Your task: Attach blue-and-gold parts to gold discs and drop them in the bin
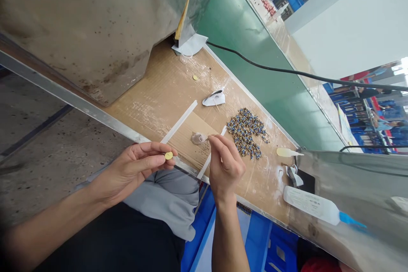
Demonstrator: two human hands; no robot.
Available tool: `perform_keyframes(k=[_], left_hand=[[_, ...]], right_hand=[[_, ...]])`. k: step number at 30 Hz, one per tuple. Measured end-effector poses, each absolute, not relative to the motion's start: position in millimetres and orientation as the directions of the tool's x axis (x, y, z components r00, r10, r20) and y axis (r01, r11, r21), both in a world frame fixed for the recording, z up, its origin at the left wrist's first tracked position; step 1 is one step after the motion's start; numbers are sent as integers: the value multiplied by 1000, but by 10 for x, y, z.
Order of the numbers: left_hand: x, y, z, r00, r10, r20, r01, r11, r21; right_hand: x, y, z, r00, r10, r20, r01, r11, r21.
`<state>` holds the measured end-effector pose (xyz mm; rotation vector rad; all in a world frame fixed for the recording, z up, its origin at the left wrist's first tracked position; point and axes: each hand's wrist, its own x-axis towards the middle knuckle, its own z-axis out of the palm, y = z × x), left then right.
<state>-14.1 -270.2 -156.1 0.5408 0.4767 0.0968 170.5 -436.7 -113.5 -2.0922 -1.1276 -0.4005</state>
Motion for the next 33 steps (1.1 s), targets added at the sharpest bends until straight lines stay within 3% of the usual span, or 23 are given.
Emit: perform_keyframes(k=[3, 17, 21, 28, 33], left_hand=[[-137, -2699, -1555, 891, 210, -403, 37, 851, 524], [-129, -2739, -1549, 891, 203, -407, 36, 859, 510], [-101, -2740, -1516, 899, 185, -397, 36, 873, 487], [-55, -2777, -1433, 895, 165, -415, 41, 895, 444], [-22, -2799, -1366, 903, 170, -395, 32, 890, 456]], right_hand=[[1715, -4354, -1137, 595, 539, 597, 804, -391, -448], [1696, -4377, -1161, 656, 549, 518, 754, -445, -483], [1673, -4438, -1121, 677, 485, 553, 735, -463, -495], [1302, -4474, -930, 802, 418, 427, 570, -322, -756], [1064, -4425, -916, 830, 436, 348, 479, -240, -844]])
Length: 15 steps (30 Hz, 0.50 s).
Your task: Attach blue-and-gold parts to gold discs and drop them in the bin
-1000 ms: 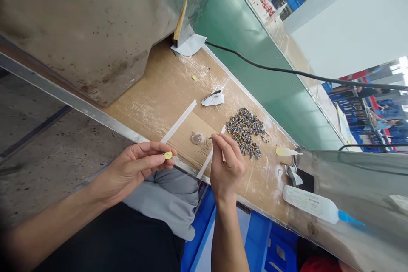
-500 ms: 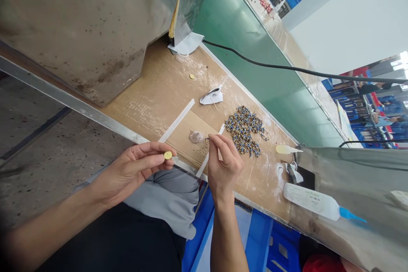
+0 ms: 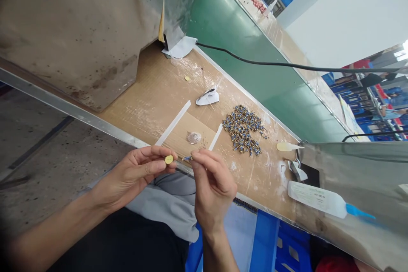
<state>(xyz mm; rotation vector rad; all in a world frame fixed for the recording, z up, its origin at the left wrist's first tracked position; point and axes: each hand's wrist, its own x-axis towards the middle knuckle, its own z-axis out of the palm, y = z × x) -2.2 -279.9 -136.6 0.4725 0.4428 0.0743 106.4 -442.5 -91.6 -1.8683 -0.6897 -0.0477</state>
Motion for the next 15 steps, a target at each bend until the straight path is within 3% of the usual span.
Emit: perform_keyframes(k=[15], left_hand=[[-4, -2935, -1305, 872, 329, -363, -66, 813, 579]], right_hand=[[936, -4403, -979, 807, 501, 314, 446, -167, -879]])
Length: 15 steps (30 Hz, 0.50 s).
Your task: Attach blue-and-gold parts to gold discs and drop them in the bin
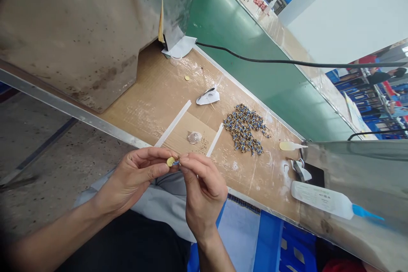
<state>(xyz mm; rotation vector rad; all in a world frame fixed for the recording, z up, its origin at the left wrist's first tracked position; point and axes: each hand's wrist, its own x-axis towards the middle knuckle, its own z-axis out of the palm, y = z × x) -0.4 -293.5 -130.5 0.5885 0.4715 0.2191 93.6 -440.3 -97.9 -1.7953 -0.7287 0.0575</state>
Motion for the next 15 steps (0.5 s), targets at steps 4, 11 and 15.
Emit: perform_keyframes(k=[4, 11, 15], left_hand=[[5, -2938, -1301, 868, 333, -369, -62, 809, 585], [0, -2937, -1287, 876, 329, -352, -67, 806, 588], [-10, -2938, -1291, 876, 330, -352, -66, 804, 591]], right_hand=[[939, -4405, -978, 804, 502, 319, 456, -176, -872], [952, -4399, -956, 792, 512, 333, 476, -176, -862], [960, -4410, -960, 784, 521, 338, 490, -185, -852]])
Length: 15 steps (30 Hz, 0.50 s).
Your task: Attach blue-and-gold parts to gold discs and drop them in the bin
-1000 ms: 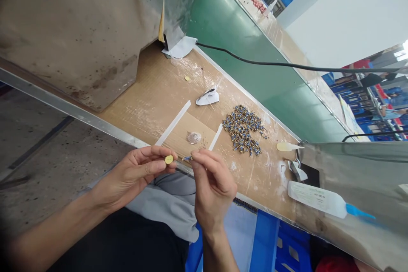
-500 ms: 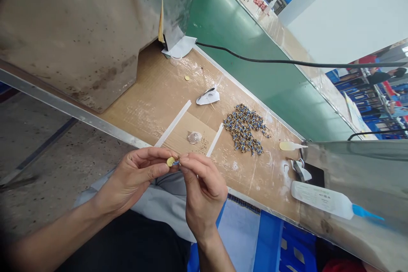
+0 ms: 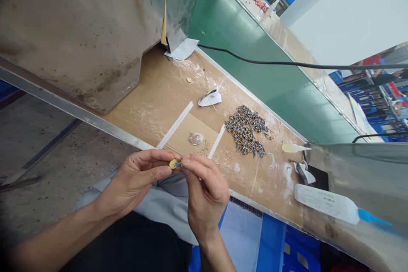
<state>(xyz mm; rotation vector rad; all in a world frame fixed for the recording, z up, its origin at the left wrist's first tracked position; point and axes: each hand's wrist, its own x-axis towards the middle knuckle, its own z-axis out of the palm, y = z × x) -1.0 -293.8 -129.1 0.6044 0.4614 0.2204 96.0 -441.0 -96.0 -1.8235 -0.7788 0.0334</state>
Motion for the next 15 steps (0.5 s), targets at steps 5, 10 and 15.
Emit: perform_keyframes(k=[5, 10, 15], left_hand=[[-16, -2942, -1284, 879, 330, -345, -73, 807, 585], [-34, -2943, -1249, 877, 357, -321, -90, 779, 620], [-64, -2959, -1208, 860, 405, -312, -88, 718, 690]], right_hand=[[964, -4402, -949, 766, 529, 367, 527, -189, -828], [958, -4394, -930, 714, 534, 453, 624, -192, -757], [932, -4418, -955, 627, 541, 560, 740, -191, -645]])
